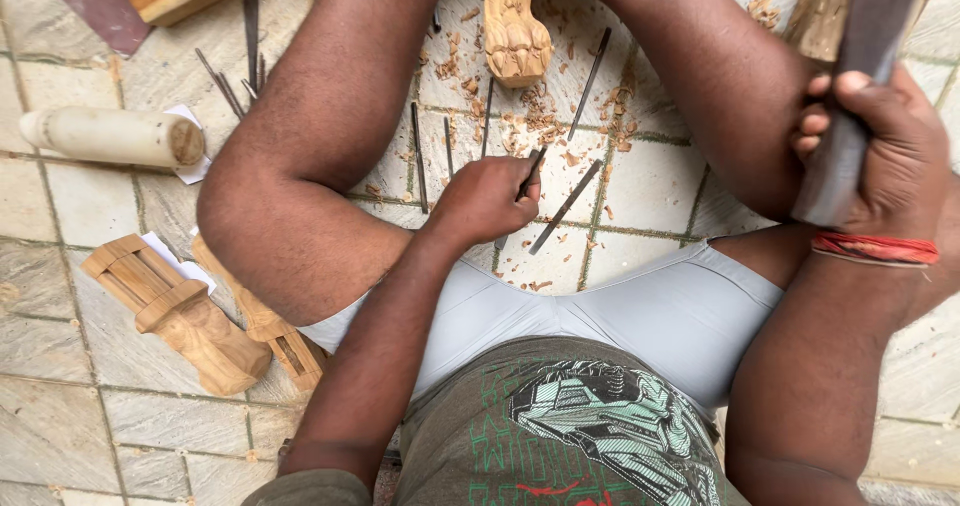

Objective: The person sits on the floor and carves a small wooden figurine using a chisel and a wooden mallet. They repeatedly strike the chisel to shape the wood, occasionally rotating the piece to work on different sides.

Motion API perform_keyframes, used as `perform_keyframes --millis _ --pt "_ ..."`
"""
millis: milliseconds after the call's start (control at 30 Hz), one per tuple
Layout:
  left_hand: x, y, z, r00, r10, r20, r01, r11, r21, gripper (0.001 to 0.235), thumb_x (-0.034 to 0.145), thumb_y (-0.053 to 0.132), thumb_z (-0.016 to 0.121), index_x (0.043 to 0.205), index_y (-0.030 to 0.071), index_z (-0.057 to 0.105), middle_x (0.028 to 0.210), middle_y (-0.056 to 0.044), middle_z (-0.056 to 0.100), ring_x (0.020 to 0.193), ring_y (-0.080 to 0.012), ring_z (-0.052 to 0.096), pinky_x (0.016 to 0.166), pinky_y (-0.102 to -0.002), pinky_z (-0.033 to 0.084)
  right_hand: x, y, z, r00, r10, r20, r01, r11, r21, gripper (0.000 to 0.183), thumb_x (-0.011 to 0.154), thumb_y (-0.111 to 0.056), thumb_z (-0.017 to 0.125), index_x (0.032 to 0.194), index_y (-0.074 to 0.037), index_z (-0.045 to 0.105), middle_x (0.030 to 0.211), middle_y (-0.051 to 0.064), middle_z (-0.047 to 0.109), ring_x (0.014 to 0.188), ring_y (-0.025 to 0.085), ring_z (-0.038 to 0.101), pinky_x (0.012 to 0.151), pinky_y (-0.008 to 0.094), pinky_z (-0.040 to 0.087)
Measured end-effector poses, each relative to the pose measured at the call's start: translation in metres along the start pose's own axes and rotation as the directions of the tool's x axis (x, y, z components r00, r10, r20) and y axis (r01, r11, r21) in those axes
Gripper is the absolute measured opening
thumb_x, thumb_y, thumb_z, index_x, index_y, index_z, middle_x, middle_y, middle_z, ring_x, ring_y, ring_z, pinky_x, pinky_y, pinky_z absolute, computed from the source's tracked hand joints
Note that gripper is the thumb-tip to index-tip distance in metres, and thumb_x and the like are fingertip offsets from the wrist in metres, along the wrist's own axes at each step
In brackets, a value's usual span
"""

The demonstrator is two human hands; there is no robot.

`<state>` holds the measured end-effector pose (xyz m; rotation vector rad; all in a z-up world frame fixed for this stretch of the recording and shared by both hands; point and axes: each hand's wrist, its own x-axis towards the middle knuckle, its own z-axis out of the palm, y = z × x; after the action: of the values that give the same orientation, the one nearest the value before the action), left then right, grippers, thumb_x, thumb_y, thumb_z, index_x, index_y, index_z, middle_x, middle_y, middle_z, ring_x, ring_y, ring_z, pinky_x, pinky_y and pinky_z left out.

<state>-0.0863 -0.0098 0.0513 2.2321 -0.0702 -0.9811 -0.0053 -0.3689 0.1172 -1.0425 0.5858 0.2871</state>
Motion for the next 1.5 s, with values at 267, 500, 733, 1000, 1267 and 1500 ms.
perform_keyframes --millis 267,500,733,1000,1267,1500 --pt "0.001 -0.014 -0.008 0.978 -0.209 -0.008 0.206 0.968 -0.14 0.01 0.097 0.02 0.066 0.102 0.011 0.063 0.097 -0.007 0.07 0.082 -0.0133 0.068 0.074 -0.033 0.059 0.001 0.015 0.002 0.983 -0.059 0.172 0.104 0.958 -0.266 0.046 0.105 0.002 0.07 0.148 0.003 0.053 0.108 0.015 0.072 0.08 0.015 0.07 0.069 0.027 0.061" --pt "-0.006 -0.017 -0.029 0.975 -0.174 -0.138 0.125 0.945 -0.303 0.016 0.098 0.028 0.07 0.107 0.015 0.067 0.098 -0.004 0.075 0.087 -0.0123 0.072 0.08 -0.032 0.063 -0.005 0.014 0.016 0.986 -0.107 0.13 0.14 0.951 -0.275 0.051 0.103 0.002 0.072 0.151 0.006 0.054 0.106 0.015 0.073 0.079 0.015 0.072 0.067 0.026 0.061" --pt "0.003 -0.025 -0.047 0.907 -0.151 -0.392 -0.004 0.93 -0.367 0.021 0.096 0.02 0.07 0.116 0.014 0.065 0.101 -0.002 0.075 0.092 -0.0107 0.074 0.078 -0.029 0.063 -0.008 0.018 0.022 0.983 -0.139 0.118 0.171 0.926 -0.337 0.047 0.104 0.002 0.072 0.147 0.007 0.056 0.104 0.013 0.074 0.078 0.014 0.072 0.066 0.026 0.062" --pt "0.009 -0.028 -0.032 0.903 -0.25 -0.349 0.111 0.921 -0.374 0.018 0.091 0.016 0.075 0.108 0.014 0.069 0.092 -0.002 0.075 0.085 -0.0092 0.073 0.076 -0.027 0.06 -0.005 0.019 0.022 0.981 -0.156 0.113 0.188 0.909 -0.371 0.047 0.105 0.002 0.073 0.149 0.005 0.057 0.105 0.013 0.074 0.079 0.015 0.073 0.068 0.027 0.062" --pt "0.017 -0.04 -0.026 0.879 -0.386 -0.28 0.219 0.849 -0.481 0.018 0.093 0.014 0.07 0.11 0.011 0.067 0.086 -0.002 0.073 0.073 -0.0064 0.072 0.067 -0.025 0.06 -0.002 0.02 0.018 0.978 -0.154 0.141 0.198 0.9 -0.387 0.042 0.105 0.004 0.071 0.145 0.007 0.057 0.1 0.013 0.074 0.077 0.015 0.073 0.069 0.027 0.062" --pt "0.011 -0.039 -0.018 0.897 -0.439 -0.045 0.394 0.843 -0.366 0.023 0.094 0.018 0.071 0.114 0.009 0.065 0.088 -0.001 0.073 0.07 -0.0081 0.072 0.065 -0.027 0.061 -0.002 0.02 0.02 0.974 -0.181 0.139 0.224 0.869 -0.44 0.041 0.105 0.004 0.071 0.143 0.008 0.057 0.101 0.015 0.075 0.076 0.016 0.074 0.069 0.028 0.062"
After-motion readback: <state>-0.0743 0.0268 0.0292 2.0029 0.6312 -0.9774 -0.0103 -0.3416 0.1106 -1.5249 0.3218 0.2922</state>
